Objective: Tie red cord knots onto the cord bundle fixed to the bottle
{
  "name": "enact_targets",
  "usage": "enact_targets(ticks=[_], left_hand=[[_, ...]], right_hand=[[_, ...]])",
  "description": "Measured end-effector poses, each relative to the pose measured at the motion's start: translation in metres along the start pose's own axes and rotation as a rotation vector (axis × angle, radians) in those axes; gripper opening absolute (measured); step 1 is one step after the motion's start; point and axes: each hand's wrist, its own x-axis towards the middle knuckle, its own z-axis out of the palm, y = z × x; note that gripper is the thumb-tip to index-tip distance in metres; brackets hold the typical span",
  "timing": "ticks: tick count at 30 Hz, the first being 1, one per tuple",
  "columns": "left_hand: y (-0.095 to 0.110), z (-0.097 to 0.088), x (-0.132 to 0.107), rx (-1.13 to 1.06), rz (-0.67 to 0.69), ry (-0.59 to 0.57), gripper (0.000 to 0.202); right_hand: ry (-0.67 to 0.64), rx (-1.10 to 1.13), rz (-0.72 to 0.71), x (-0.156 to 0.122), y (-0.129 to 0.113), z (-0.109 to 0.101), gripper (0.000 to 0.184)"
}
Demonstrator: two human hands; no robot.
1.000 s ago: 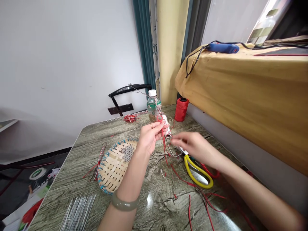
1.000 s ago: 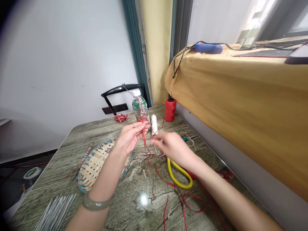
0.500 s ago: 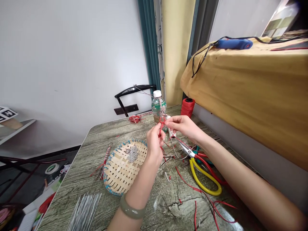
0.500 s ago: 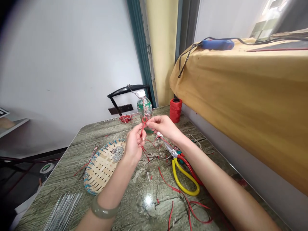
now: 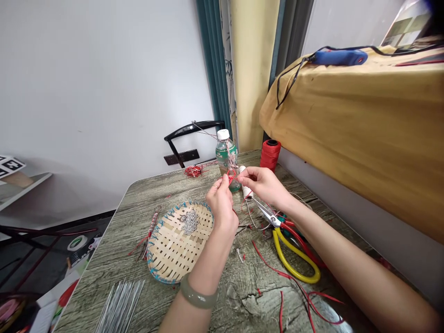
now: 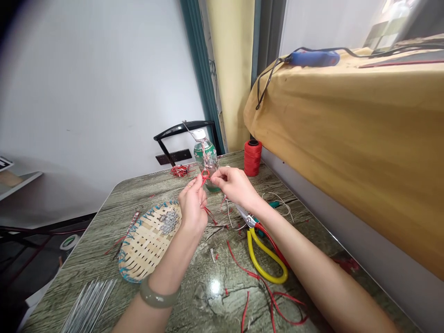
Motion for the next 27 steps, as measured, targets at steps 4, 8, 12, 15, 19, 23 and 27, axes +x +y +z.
enact_targets(ticks=[4, 8, 12, 15, 19, 23, 27], left_hand=[[0.000, 0.001, 0.001, 0.016, 0.006, -0.009, 0.019], [0.004, -0.001, 0.002, 0.049, -0.013, -0.057, 0.022], [0.009, -0.003, 0.001, 0.057, -0.014, -0.097, 0.020], [0.011, -0.004, 0.000, 0.032, 0.002, -0.108, 0.016], [0.015, -0.004, -0.001, -0.010, 0.016, -0.099, 0.014], [0.019, -0.006, -0.002, -0.040, 0.001, -0.106, 0.017], [0.020, -0.008, -0.002, -0.034, -0.016, -0.148, 0.009]], right_hand=[[0.022, -0.113, -0.038, 0.001, -0.002, -0.004, 0.017], [-0.018, -0.228, -0.054, 0.001, 0.001, -0.013, 0.017], [-0.003, -0.378, -0.038, -0.009, -0.002, -0.029, 0.016], [-0.012, -0.461, -0.019, -0.032, -0.014, -0.044, 0.015], [-0.265, -0.670, 0.081, -0.084, -0.034, -0.059, 0.017], [-0.521, -0.934, 0.277, -0.144, -0.041, -0.057, 0.033], [-0.582, -0.860, 0.332, -0.178, -0.039, -0.049, 0.015]])
